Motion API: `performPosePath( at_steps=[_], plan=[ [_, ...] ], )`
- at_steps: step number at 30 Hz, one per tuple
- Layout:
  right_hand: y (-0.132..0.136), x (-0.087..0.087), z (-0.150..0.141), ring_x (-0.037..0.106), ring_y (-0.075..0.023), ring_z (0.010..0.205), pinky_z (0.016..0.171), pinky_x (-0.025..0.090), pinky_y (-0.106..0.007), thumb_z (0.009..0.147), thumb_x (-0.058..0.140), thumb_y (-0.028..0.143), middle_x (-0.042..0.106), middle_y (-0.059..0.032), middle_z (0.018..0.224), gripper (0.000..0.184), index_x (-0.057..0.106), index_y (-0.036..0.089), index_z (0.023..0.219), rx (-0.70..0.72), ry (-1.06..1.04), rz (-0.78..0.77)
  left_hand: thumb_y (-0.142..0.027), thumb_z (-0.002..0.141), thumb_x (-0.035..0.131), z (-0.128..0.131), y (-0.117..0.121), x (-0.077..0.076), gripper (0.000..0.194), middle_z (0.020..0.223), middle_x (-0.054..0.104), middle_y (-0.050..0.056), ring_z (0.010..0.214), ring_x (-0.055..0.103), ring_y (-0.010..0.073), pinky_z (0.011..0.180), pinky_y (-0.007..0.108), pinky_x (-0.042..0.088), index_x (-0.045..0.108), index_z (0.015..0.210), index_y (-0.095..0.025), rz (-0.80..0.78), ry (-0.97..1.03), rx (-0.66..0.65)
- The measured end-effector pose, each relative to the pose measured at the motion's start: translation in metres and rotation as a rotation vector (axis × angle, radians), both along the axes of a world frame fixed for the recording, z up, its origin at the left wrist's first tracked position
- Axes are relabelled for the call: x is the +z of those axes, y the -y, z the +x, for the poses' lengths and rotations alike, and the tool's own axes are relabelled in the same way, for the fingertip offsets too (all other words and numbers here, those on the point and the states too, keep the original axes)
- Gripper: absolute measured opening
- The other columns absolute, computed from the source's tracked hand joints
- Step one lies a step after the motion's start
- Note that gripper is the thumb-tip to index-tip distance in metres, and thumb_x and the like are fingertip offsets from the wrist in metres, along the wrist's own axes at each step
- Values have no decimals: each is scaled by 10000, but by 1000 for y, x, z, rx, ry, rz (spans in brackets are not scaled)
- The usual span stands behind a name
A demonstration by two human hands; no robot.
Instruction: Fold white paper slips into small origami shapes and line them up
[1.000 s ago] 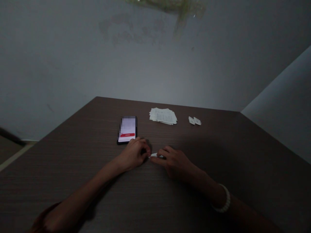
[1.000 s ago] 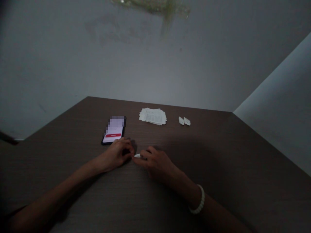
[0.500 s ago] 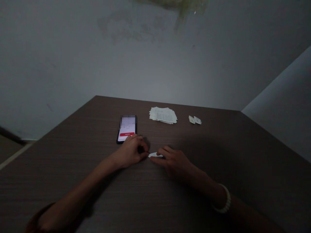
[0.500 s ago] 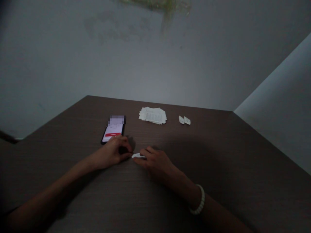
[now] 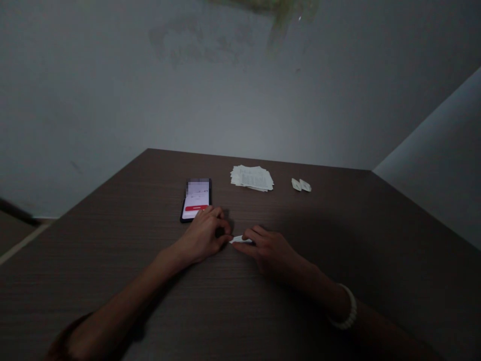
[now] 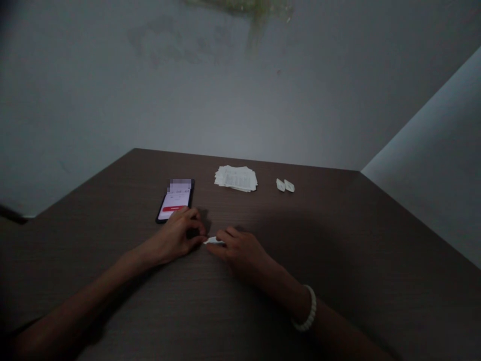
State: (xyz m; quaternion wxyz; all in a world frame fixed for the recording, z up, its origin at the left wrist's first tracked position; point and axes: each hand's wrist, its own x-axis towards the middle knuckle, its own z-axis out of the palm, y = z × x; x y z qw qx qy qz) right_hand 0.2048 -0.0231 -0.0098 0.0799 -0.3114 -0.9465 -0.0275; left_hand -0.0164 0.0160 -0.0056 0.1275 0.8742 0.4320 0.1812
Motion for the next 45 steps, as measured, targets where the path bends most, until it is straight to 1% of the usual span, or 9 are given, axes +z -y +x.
performPosePath(
  at_steps=[3,7,10,14,23,28,37,41,45],
  plan=[
    [0,0,0,472,-203,924,620,390,-258,884,512,119,575,-84,1046,379,543,226,1247,-2,2,1,-236,818,602,-2,1,3,101,876,538,41,885,495,228,792,361,371,684,771,-200,-24,10,-51],
    [0,-2,0,474,-206,930,634,404,-261,876,524,119,571,-85,1061,380,551,238,1235,-13,-1,-11,-236,757,646,-4,3,7,50,914,535,37,910,486,232,819,372,365,680,777,-205,-20,14,-79],
    [-1,-3,0,472,-204,923,645,411,-269,884,508,117,567,-89,1078,383,549,238,1245,-14,-12,-13,-248,731,677,-4,3,6,64,914,535,33,914,482,232,833,375,363,683,779,-207,-15,27,-68],
    [0,-4,1,463,-205,920,643,407,-266,881,506,105,566,-86,1053,396,548,237,1252,-7,-18,-11,-262,731,694,-2,2,4,55,897,544,34,914,486,239,809,372,362,701,765,-220,-20,22,-39],
    [1,-1,1,475,-206,929,633,397,-266,895,500,127,572,-79,1055,356,554,239,1229,-6,-5,3,-265,742,686,2,1,1,55,915,555,50,919,483,254,791,380,360,733,735,-238,-12,18,43],
    [0,-3,2,477,-210,946,643,397,-270,876,519,111,573,-82,1065,380,549,233,1234,-1,-15,11,-252,735,693,3,-1,0,44,923,555,48,919,481,255,784,371,357,737,729,-245,-26,12,40],
    [0,-4,2,485,-203,961,659,412,-265,894,502,112,572,-80,1086,355,567,241,1218,-7,-38,-2,-241,731,695,3,0,2,42,935,564,50,939,501,262,808,376,369,726,752,-224,-47,2,47],
    [1,-4,2,491,-205,955,636,407,-260,903,504,133,566,-80,1096,345,569,263,1216,-39,-38,4,-286,736,717,1,0,-2,62,907,569,35,923,504,241,815,371,368,715,742,-224,-45,54,28],
    [2,-3,1,494,-203,959,628,406,-255,870,531,104,562,-75,1105,375,572,265,1206,-45,-47,-6,-307,730,735,2,0,-3,90,893,573,32,921,496,242,784,357,370,710,731,-221,-18,49,32]
  ],
)
